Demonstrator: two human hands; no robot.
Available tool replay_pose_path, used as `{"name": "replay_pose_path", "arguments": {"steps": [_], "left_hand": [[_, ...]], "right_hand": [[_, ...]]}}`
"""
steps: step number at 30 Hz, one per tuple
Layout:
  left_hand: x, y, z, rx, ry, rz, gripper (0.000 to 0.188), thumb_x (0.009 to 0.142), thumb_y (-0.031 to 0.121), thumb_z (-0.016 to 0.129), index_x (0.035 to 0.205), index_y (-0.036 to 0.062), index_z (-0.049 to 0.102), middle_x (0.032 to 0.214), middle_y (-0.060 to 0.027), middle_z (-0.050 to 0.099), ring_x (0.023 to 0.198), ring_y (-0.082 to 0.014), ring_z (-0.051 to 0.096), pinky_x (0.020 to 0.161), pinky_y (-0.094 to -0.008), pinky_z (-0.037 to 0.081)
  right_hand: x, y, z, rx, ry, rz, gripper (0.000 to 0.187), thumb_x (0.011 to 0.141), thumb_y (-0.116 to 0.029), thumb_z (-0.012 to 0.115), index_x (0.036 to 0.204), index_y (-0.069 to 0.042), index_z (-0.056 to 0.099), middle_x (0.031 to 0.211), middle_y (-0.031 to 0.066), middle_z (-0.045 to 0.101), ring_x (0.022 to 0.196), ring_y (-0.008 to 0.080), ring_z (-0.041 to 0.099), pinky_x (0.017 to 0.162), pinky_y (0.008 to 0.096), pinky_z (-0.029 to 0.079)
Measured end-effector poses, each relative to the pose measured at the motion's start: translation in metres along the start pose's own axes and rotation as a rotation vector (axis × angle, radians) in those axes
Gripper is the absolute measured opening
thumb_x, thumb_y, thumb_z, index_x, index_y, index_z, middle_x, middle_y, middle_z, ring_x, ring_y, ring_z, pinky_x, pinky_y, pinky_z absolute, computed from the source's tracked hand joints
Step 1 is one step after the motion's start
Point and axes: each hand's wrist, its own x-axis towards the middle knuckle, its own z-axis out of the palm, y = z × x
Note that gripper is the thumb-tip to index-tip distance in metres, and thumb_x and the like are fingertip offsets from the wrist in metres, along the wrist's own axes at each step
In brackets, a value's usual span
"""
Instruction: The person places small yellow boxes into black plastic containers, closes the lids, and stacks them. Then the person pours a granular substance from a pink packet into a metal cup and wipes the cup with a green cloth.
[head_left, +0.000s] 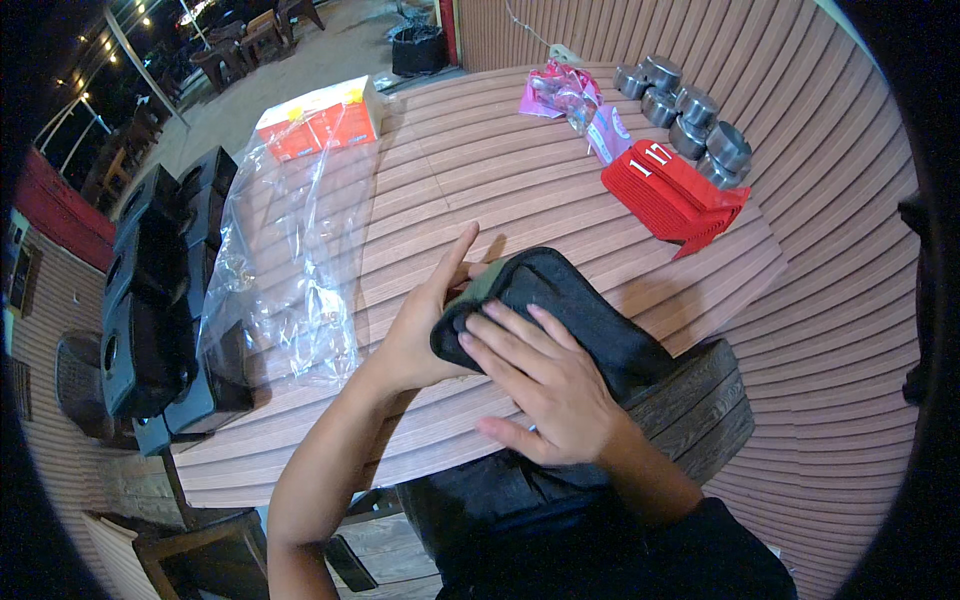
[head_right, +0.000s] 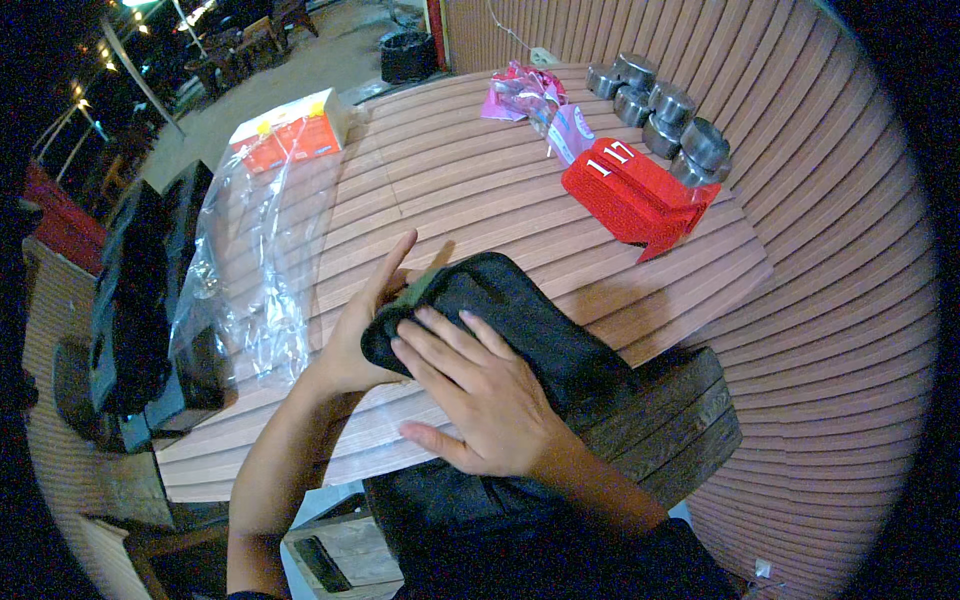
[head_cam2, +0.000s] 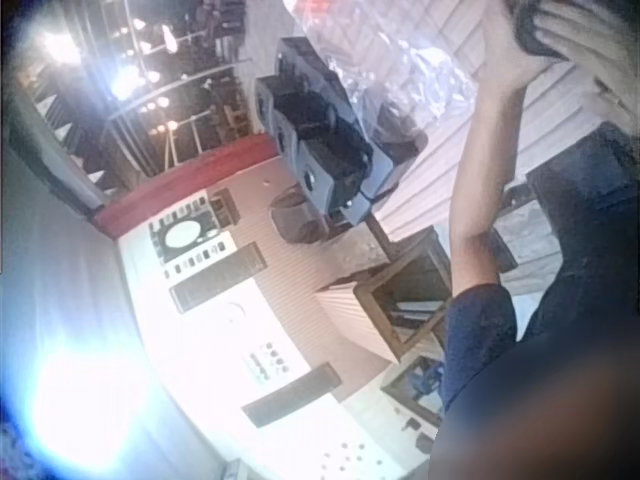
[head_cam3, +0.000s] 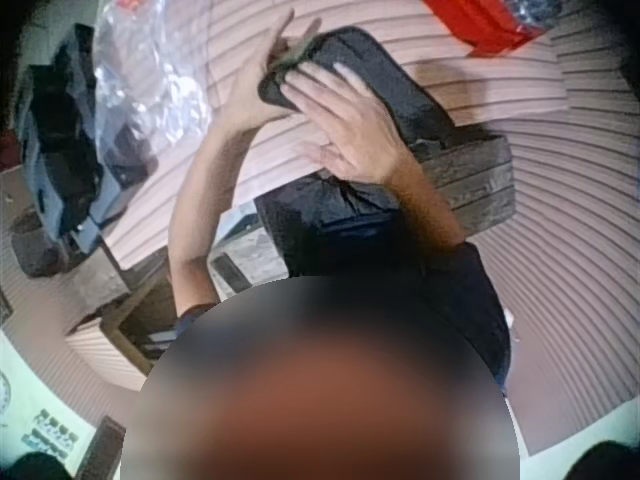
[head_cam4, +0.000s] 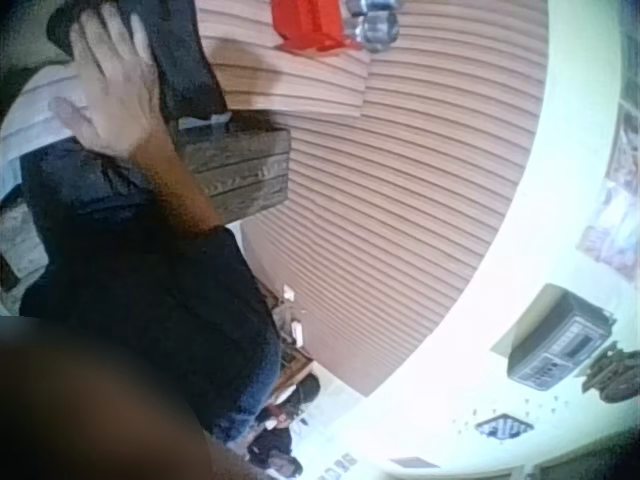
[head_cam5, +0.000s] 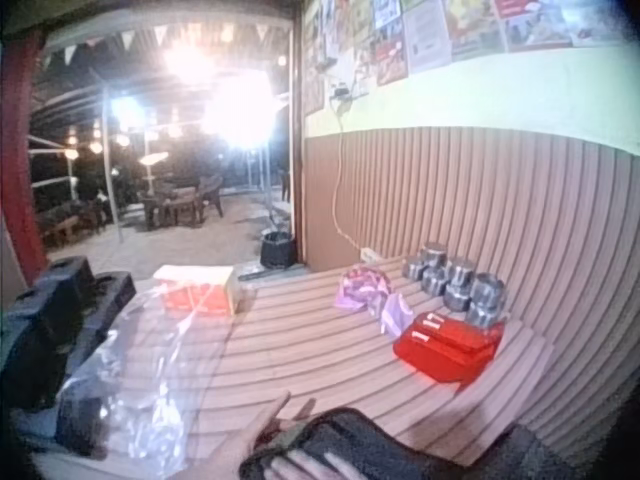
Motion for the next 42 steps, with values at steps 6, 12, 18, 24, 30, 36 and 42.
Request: {"name": "replay_pose_path", "arguments": {"steps": [6,12,18,24,30,36,42], "left_hand": [[-0.004,0.018,-0.002,-0.075,-0.075,-0.173,0.148,0.070,0.006,0.102,0.182,0.0117,0.005,0.158,-0.0212,0.061,0.149,-0.0323,0.057,0.128,-0.0442,0.043],[-0.003,0.023,-0.022,-0.054,-0.034,-0.141,0.132,0.080,-0.004,0.090,0.181,0.0110,0.008,0.159,-0.0229,0.057,0.149,-0.0363,0.057,0.131,-0.0454,0.041],[-0.001,0.018,-0.012,0.361,0.035,0.114,0.123,0.075,0.019,0.098,0.173,-0.0027,0.027,0.153,-0.0283,0.056,0.142,-0.0435,0.060,0.122,-0.0491,0.048],[0.000,0.014,0.010,0.500,0.194,0.075,0.130,0.065,0.036,0.109,0.166,-0.0025,0.036,0.135,-0.0259,0.062,0.135,-0.0444,0.063,0.115,-0.0499,0.052],[0.000,0.008,-0.002,0.547,0.113,0.097,0.135,0.058,0.038,0.112,0.166,0.0017,0.041,0.143,-0.0202,0.064,0.135,-0.0362,0.064,0.117,-0.0455,0.051],[0.001,0.000,0.018,0.063,0.093,0.045,0.114,0.066,0.031,0.109,0.159,0.0023,0.050,0.143,-0.0181,0.062,0.139,-0.0331,0.061,0.118,-0.0433,0.049],[-0.005,0.002,0.018,0.181,-0.026,0.050,0.103,0.067,0.028,0.106,0.152,0.0009,0.055,0.137,-0.0209,0.062,0.130,-0.0405,0.062,0.113,-0.0471,0.050]], "right_hand": [[0.017,0.033,-0.001,0.034,0.078,0.280,0.088,0.111,-0.064,0.053,0.161,0.008,0.050,0.167,0.0306,0.049,0.158,0.0452,0.045,0.131,0.0541,0.035],[0.002,0.060,-0.006,0.331,0.176,0.307,0.074,0.115,-0.044,0.056,0.163,0.010,0.046,0.172,0.0321,0.043,0.160,0.0456,0.044,0.132,0.0476,0.034],[-0.005,0.051,0.002,0.101,0.143,0.280,0.066,0.112,-0.031,0.059,0.161,0.010,0.048,0.172,0.0303,0.044,0.160,0.0462,0.043,0.133,0.0492,0.034],[-0.010,0.041,0.009,0.092,0.225,0.321,0.062,0.093,0.003,0.060,0.154,0.014,0.054,0.167,0.0305,0.051,0.154,0.0453,0.052,0.129,0.0477,0.040],[-0.021,0.036,0.011,0.219,0.301,0.319,0.069,0.081,0.014,0.055,0.150,0.015,0.059,0.164,0.0306,0.055,0.152,0.0429,0.056,0.128,0.0433,0.043],[-0.019,0.006,0.017,0.228,0.433,0.126,0.075,0.080,0.009,0.051,0.154,0.013,0.056,0.169,0.0340,0.047,0.162,0.0509,0.039,0.134,0.0521,0.032],[-0.006,0.004,0.008,0.051,0.299,0.140,0.088,0.102,-0.044,0.065,0.170,0.006,0.038,0.176,0.0316,0.035,0.162,0.0539,0.034,0.133,0.0632,0.026]]}}
